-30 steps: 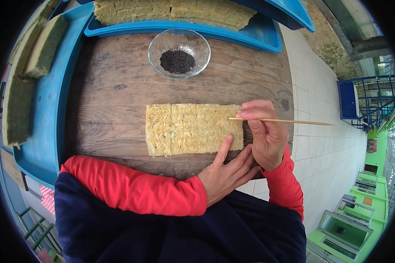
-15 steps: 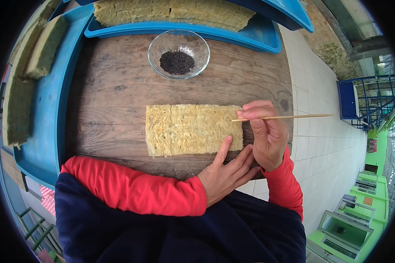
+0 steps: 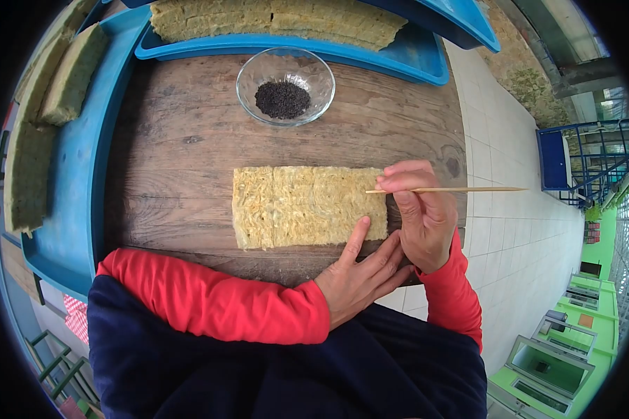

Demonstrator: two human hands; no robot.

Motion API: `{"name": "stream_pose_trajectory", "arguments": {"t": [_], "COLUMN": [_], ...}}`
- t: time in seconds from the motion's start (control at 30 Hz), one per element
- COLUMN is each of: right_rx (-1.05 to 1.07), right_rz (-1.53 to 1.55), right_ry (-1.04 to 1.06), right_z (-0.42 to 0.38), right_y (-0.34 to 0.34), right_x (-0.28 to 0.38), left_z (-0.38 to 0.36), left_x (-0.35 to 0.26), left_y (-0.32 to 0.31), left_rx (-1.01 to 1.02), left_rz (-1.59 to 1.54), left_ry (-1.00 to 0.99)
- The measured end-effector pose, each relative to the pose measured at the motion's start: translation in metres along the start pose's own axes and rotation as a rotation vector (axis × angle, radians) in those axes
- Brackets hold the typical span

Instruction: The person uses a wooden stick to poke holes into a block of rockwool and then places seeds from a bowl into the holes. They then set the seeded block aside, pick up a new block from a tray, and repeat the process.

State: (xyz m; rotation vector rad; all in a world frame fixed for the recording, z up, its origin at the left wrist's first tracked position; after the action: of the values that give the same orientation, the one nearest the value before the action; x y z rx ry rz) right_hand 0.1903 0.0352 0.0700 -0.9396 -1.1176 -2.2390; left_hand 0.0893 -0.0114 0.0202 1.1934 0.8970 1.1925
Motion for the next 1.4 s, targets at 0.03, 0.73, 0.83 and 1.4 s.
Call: {"name": "stream_pose_trajectory", "arguments": {"t": [0.03,0.73,0.83,1.4], "right_rx": [0.004,0.010,0.008,-0.004], "right_rz": [0.006,-0.063,-0.081,-0.024], "right_ry": [0.005,0.033,0.044,0.024], "right_z": [0.000,0.002,0.003,0.003], "right_y": [0.000,-0.003,-0.003,-0.001], "right_x": [0.000,0.006,0.008,0.005], "left_z": [0.000,0.000,-0.001,0.000], "left_x": [0.000,0.001,0.001,0.001], "left_y": [0.000,0.002,0.002,0.001], "left_rx": [-0.001,-0.016,-0.007,-0.013], "left_rz": [0.001,0.018,0.021,0.012], "left_ry": [-0.001,-0.007,-0.014,-0.004]}}
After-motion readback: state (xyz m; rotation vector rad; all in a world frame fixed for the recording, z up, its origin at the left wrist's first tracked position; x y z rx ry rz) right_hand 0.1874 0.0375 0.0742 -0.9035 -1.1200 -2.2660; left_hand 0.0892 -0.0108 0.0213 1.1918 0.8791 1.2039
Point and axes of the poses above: each hand's wrist, its own z-axis towards the middle knuckle, its own y-axis out of the back of the hand, x = y × z, the point moved 9 cm from there along z, towards the middle knuckle, and after that the axes turned 1 degree about z, right-handed, at the moved point
